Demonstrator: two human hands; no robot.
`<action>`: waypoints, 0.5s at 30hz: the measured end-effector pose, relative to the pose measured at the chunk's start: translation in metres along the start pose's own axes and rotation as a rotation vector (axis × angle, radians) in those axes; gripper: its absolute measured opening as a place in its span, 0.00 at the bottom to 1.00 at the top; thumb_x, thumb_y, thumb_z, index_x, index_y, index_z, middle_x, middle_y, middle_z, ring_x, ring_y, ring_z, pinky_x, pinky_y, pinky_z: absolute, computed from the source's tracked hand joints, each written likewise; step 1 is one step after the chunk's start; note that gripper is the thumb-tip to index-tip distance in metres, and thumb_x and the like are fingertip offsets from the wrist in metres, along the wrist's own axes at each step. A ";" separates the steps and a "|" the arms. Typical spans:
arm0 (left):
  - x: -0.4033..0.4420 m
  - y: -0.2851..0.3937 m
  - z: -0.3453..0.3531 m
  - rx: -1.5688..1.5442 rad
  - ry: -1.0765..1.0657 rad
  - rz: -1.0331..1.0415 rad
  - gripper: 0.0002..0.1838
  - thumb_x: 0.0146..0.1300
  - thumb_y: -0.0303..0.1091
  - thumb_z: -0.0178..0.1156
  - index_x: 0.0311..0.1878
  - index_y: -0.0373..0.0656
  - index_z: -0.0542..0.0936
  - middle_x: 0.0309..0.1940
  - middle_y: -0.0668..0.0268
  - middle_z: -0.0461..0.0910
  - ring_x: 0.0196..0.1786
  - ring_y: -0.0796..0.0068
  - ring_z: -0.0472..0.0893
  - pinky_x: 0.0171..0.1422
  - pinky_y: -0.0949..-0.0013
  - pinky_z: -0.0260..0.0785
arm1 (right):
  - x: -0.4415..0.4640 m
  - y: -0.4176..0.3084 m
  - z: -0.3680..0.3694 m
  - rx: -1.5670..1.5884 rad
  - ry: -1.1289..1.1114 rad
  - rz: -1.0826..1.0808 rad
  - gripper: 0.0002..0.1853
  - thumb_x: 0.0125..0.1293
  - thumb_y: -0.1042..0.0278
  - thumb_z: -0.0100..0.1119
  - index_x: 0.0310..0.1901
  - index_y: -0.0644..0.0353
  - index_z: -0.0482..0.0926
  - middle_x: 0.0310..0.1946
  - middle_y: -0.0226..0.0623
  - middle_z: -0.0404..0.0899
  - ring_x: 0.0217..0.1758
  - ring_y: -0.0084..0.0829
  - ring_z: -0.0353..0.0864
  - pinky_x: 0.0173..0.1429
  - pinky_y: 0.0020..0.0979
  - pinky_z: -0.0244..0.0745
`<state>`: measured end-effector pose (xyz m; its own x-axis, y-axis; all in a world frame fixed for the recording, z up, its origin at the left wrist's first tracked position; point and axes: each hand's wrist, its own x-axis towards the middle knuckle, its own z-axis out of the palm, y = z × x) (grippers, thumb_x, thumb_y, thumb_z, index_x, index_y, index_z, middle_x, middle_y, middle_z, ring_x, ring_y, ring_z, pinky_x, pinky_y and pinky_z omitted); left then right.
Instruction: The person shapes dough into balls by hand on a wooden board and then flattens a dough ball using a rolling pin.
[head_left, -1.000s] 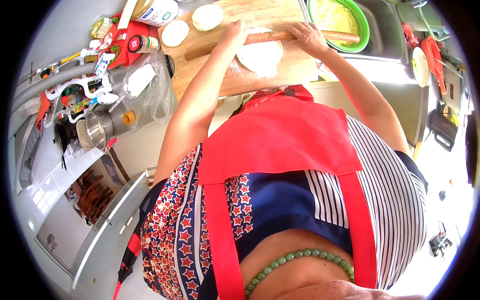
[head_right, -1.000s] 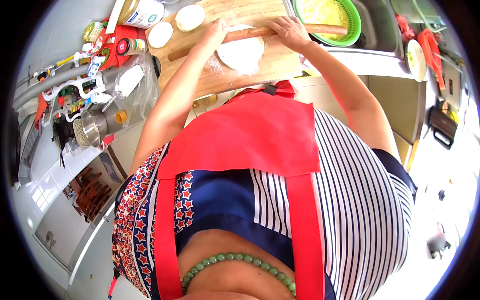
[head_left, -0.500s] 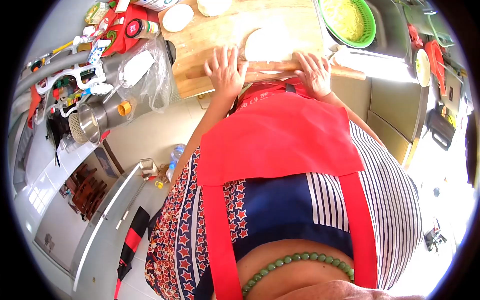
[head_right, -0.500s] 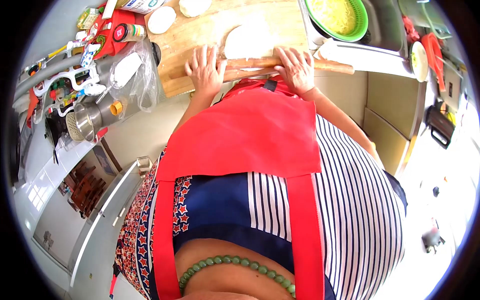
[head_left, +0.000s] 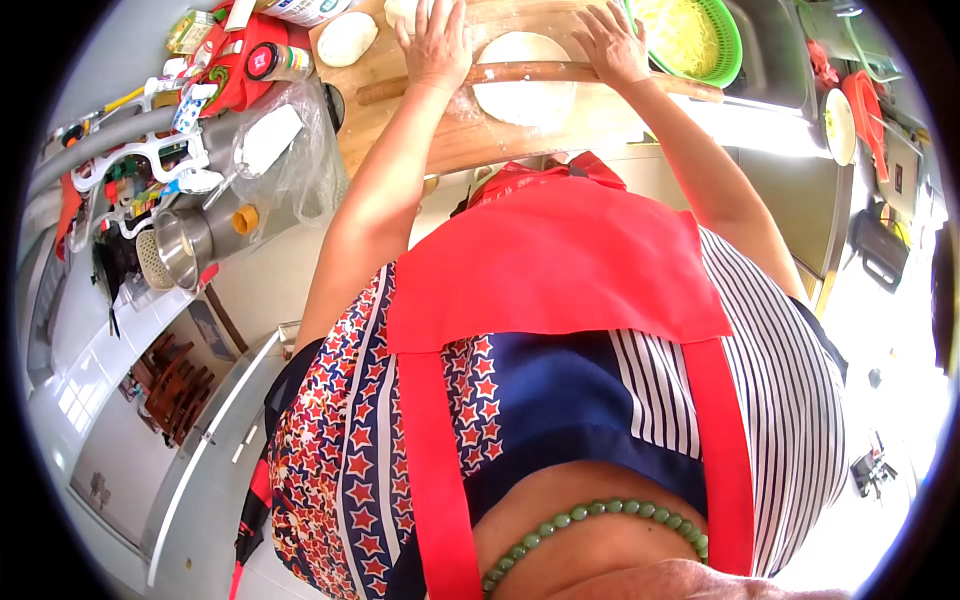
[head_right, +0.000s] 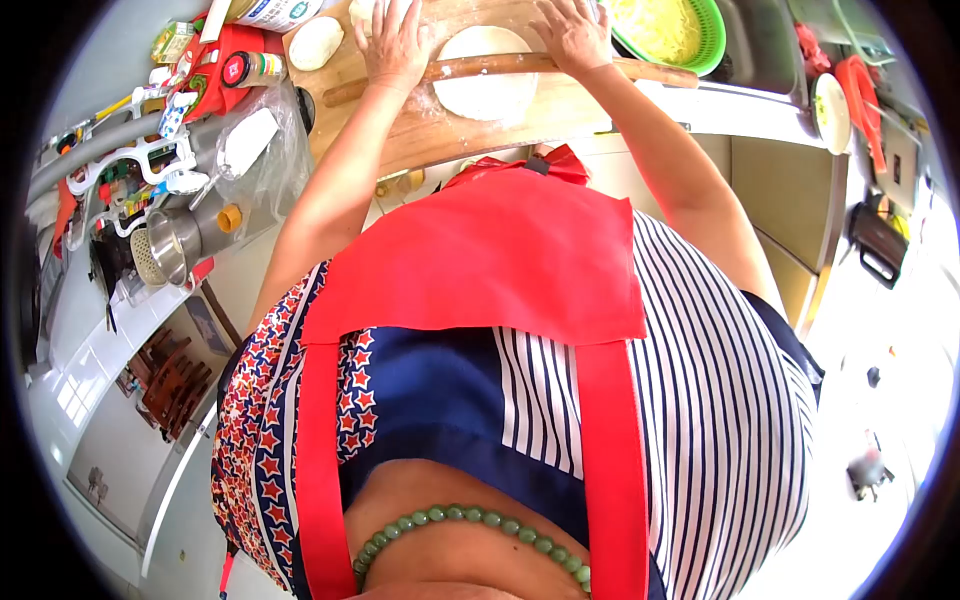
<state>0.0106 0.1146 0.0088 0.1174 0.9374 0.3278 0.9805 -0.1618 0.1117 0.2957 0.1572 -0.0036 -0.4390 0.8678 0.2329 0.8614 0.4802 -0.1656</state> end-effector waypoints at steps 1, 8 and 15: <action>-0.001 0.001 0.000 -0.018 -0.007 0.012 0.27 0.66 0.49 0.53 0.67 0.51 0.70 0.69 0.56 0.63 0.74 0.47 0.56 0.71 0.32 0.45 | -0.004 -0.001 -0.005 -0.008 0.001 0.027 0.25 0.70 0.46 0.48 0.65 0.44 0.70 0.64 0.30 0.71 0.73 0.39 0.61 0.69 0.57 0.53; -0.077 0.043 -0.008 0.033 -0.216 -0.212 0.36 0.68 0.60 0.47 0.74 0.50 0.60 0.76 0.56 0.51 0.75 0.40 0.50 0.73 0.35 0.43 | -0.080 -0.019 -0.012 -0.002 -0.044 0.090 0.27 0.69 0.46 0.50 0.67 0.45 0.68 0.65 0.27 0.70 0.72 0.35 0.61 0.74 0.50 0.46; -0.016 0.025 0.011 0.014 -0.227 -0.226 0.33 0.68 0.58 0.45 0.74 0.59 0.61 0.77 0.58 0.50 0.77 0.45 0.47 0.74 0.33 0.40 | -0.009 0.007 0.016 -0.112 -0.032 0.132 0.29 0.70 0.38 0.42 0.66 0.42 0.70 0.69 0.28 0.65 0.76 0.37 0.55 0.74 0.58 0.44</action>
<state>0.0353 0.0990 -0.0036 -0.0726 0.9943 0.0780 0.9876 0.0608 0.1447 0.3014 0.1553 -0.0222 -0.3270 0.9267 0.1854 0.9342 0.3466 -0.0846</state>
